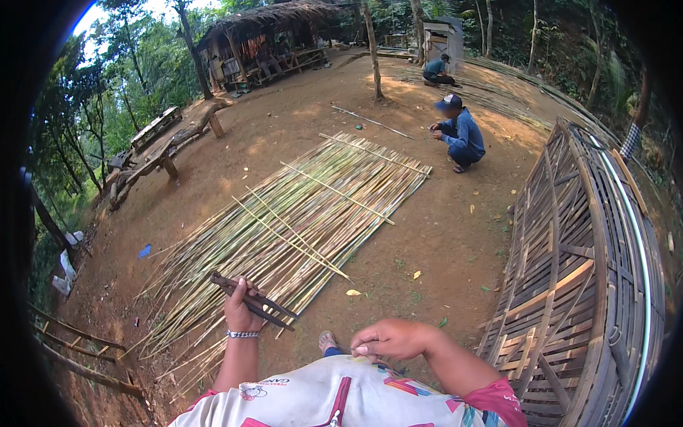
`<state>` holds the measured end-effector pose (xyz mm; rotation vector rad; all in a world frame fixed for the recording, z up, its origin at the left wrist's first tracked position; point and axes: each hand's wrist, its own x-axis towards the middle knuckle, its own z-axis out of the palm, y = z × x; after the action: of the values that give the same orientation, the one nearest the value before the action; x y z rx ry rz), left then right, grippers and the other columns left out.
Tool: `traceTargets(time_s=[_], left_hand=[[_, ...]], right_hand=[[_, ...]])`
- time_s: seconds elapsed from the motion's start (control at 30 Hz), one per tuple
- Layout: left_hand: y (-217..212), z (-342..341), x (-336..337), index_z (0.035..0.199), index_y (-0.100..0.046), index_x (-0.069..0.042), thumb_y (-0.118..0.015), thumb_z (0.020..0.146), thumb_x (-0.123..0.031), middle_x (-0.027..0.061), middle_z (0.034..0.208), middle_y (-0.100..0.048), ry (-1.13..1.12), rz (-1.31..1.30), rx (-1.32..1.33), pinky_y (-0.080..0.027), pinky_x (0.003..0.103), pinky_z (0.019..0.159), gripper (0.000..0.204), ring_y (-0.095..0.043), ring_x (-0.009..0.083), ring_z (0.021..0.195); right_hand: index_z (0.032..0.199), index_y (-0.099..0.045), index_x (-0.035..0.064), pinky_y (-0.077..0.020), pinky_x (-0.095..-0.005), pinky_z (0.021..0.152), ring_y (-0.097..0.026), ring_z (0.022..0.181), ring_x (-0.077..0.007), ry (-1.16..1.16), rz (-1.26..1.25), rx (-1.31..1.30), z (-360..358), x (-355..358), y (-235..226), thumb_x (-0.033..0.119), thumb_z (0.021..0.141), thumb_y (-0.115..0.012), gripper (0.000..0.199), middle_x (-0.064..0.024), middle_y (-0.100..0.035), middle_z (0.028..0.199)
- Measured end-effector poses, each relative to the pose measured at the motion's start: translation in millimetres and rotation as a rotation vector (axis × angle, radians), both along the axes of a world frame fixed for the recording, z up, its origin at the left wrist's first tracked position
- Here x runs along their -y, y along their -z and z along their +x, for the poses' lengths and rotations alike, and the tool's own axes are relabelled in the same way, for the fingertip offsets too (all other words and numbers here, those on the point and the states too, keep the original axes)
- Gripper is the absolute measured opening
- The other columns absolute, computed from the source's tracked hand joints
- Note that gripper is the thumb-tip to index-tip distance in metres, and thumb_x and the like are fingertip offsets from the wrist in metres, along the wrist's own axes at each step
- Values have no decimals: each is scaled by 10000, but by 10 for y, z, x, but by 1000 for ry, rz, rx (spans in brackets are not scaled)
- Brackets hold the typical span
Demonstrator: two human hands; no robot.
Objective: The person sits on the ground and weaves a bamboo mat by interlacing thin bamboo strips. They use a hammer to secure the strips and occasionally adjust the mat's position. Another person is visible in the background working on a similar mat.
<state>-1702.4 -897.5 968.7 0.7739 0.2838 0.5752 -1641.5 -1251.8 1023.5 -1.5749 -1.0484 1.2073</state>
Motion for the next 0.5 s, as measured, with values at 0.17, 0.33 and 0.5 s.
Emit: traceTargets(time_s=[0.17, 0.33, 0.5], left_hand=[[-64, 23, 83, 995, -552, -79, -625, 965, -129, 29, 847, -568, -15, -3, 98, -480, 360, 732, 93, -531, 143, 729], [-234, 14, 165, 1010, -539, -70, -634, 962, -121, 47, 854, -576, -49, 175, 176, -485, 347, 731, 118, -534, 152, 733], [-333, -55, 340, 1017, -533, -40, -630, 965, -99, 73, 826, -586, -155, 429, 127, -470, 308, 706, 124, -532, 144, 711]], right_hand=[[1106, -635, -10, -455, -272, 708, -537, 732, -92, 183, 171, -354, -3, 174, 215, 237, 1034, -537, 275, -11, -598, 813], [1063, -623, 23, -464, -300, 721, -497, 668, -82, 544, 618, -765, 17, 197, 465, 215, 1035, -533, 215, 28, -540, 725], [1105, -630, 26, -461, -298, 701, -483, 660, -81, 893, 281, -472, 124, 81, 785, 213, 1034, -519, 228, 33, -532, 719]])
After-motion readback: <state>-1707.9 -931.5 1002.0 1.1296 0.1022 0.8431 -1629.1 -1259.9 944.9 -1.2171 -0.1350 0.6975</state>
